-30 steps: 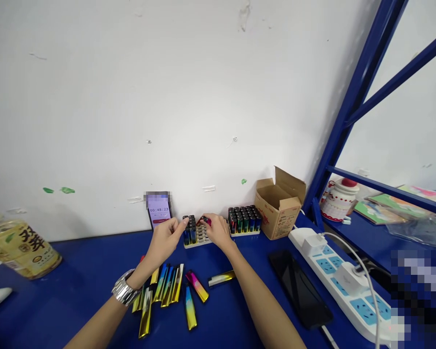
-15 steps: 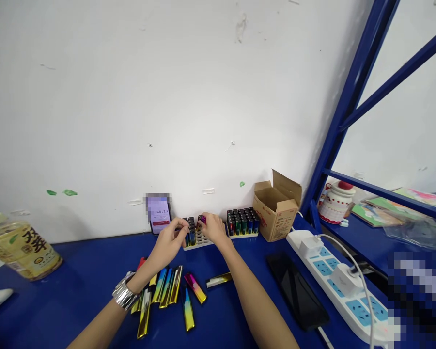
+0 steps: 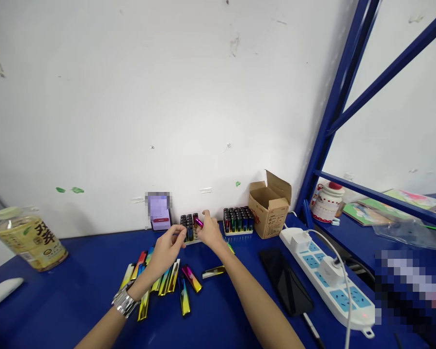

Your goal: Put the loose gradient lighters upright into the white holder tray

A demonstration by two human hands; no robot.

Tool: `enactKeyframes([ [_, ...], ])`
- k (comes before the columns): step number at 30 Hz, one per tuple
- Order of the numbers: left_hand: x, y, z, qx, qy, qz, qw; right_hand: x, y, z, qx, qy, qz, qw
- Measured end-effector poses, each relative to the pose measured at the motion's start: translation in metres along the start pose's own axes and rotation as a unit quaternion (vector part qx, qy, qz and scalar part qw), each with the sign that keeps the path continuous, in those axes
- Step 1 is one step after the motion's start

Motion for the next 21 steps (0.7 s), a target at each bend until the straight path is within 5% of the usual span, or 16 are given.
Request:
enactKeyframes([
  [6,0.005,0.009,0.014,0.035,-0.021,0.030,0.999,-0.019,0.053,0.000,-0.041,-0.208,-0.130,0.969],
  [12,0.000,0.022,0.016,0.087,0.044,0.002,0.995,-0.025,0.079,0.004,-0.074,-0.218,-0.200,0.952],
  [18,-0.016,0.031,0.015,0.145,0.300,-0.069,0.940,0.014,0.080,-0.007,0.005,-0.149,-0.164,0.975],
  [21,-0.020,0.033,0.020,0.130,0.310,-0.102,0.936,0.031,0.075,-0.003,-0.012,-0.116,-0.125,0.985],
])
Point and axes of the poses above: each hand's wrist, its own y-axis away from the middle knuckle, its own z-axis out of the palm, x = y × z, the point moved 8 cm from there along -y, towards the middle knuckle, and after that the axes turned 7 degrees about z, right-handed, at the moved point
